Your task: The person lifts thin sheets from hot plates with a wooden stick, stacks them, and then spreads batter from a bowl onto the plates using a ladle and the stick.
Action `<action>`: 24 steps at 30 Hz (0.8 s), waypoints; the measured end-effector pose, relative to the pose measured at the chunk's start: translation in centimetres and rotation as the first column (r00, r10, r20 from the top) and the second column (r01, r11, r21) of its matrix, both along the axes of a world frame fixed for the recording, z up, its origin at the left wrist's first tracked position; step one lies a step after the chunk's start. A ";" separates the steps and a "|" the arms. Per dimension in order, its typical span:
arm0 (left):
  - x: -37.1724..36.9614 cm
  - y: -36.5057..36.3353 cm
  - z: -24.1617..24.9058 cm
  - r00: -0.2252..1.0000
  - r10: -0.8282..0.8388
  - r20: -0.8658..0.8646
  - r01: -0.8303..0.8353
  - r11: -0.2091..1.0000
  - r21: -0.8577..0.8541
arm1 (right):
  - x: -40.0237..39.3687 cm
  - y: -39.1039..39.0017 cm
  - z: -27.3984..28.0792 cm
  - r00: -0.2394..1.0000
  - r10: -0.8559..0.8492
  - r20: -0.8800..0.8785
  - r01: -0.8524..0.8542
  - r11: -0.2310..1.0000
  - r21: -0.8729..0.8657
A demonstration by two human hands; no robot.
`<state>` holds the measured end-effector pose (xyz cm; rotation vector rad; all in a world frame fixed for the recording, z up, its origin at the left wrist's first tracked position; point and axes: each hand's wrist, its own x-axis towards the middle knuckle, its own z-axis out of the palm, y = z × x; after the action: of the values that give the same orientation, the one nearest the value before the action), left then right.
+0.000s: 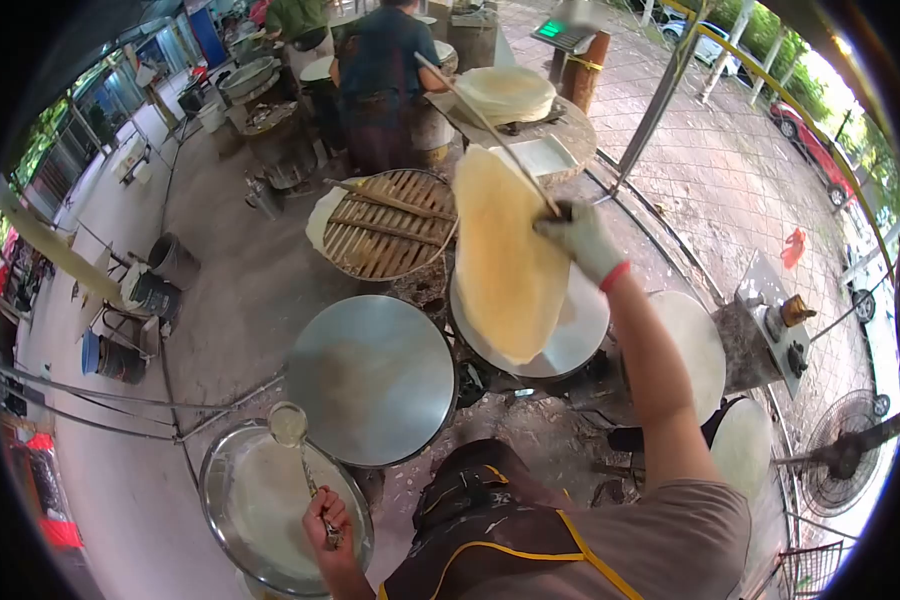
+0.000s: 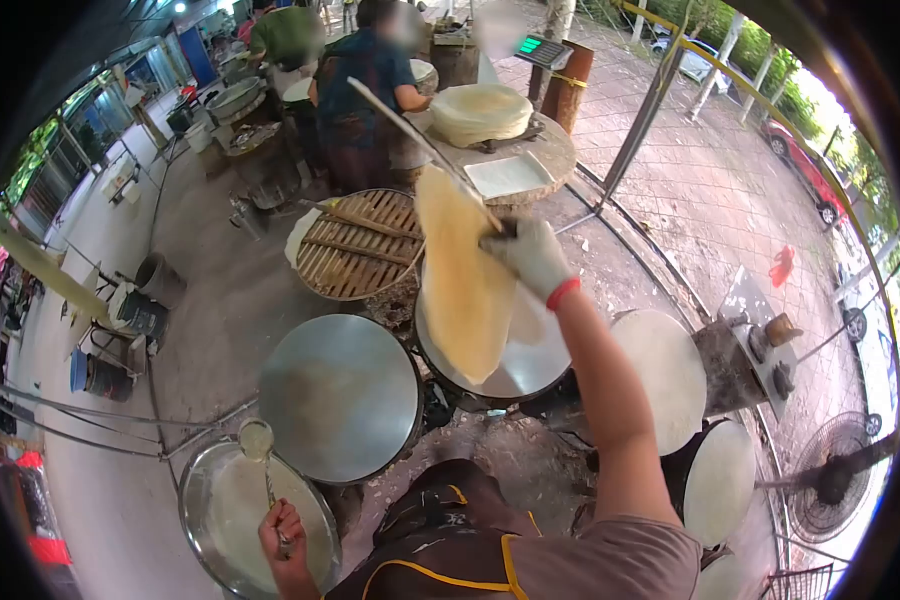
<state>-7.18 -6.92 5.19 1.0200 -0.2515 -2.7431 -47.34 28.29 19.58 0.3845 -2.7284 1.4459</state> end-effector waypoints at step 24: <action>3.1 0.4 -2.6 0.919 0.388 0.063 -0.381 0.919 -0.102 | -14.8 -24.9 -23.2 0.802 0.590 -0.093 -0.328 0.564 0.758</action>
<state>-4.06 -6.50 2.61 1.0344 -0.1603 -2.3199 -62.15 3.36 -3.65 1.3387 -2.8554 0.1546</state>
